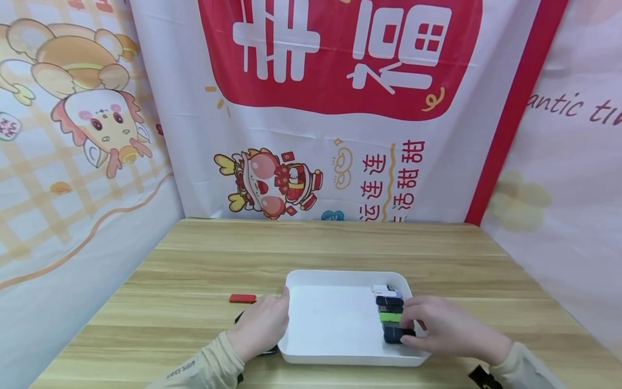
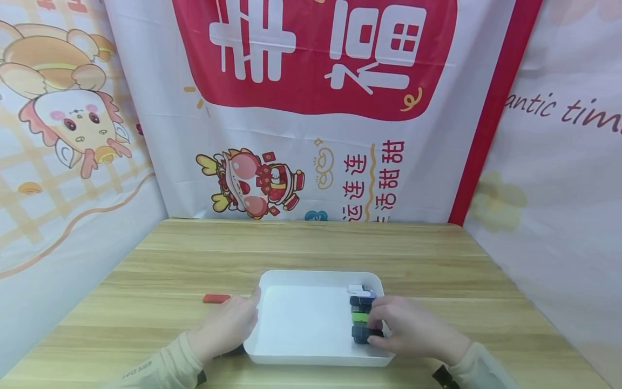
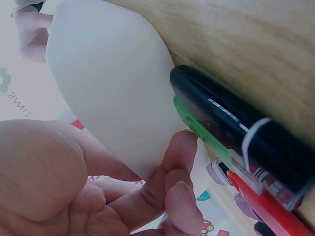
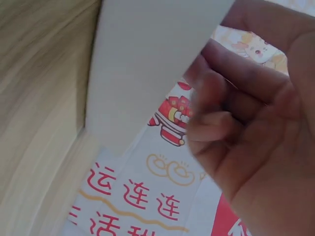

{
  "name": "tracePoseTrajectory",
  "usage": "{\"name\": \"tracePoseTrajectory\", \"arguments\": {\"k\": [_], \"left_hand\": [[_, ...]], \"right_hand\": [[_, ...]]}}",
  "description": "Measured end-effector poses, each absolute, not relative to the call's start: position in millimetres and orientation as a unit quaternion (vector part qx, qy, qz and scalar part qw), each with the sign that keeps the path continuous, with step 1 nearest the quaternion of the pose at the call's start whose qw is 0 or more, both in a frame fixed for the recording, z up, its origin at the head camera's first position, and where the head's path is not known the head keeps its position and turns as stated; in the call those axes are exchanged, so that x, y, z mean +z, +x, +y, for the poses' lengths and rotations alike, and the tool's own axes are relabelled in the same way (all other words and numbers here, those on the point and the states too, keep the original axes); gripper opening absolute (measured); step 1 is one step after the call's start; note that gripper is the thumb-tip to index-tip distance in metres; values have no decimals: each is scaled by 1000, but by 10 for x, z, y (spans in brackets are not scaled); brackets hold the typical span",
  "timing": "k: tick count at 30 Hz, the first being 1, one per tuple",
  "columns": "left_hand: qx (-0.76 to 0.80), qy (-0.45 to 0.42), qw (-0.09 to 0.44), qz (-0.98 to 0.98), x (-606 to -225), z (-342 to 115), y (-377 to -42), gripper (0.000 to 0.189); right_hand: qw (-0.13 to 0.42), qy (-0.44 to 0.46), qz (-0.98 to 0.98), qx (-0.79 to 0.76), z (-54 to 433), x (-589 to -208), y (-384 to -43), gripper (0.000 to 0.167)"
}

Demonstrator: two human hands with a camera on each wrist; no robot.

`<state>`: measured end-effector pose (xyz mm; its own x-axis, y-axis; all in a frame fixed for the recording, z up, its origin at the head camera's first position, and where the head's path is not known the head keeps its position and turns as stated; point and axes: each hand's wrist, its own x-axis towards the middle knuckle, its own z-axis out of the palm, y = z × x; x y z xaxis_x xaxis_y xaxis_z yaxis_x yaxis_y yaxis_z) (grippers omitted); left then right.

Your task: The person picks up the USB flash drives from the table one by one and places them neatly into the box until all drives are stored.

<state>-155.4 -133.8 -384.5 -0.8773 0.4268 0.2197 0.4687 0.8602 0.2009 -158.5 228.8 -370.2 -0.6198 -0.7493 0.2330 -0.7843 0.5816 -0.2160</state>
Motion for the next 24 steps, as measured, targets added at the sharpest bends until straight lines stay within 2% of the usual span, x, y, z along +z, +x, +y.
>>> {"name": "tracePoseTrajectory", "arguments": {"k": [5,15,24], "left_hand": [[-125,-230,84,-961,-3854,-1333,-1567,42],[-125,-221,86,-963,-3860,-1323,-1564,43],[-123,-214,86,-965,-3854,-1318,-1571,43]], "right_hand": [[-6,409,-902,138,2245,-3663,-1574,11],[-49,407,-899,153,2259,-3693,-1650,11],[-27,411,-901,134,2245,-3727,-1668,15]]}}
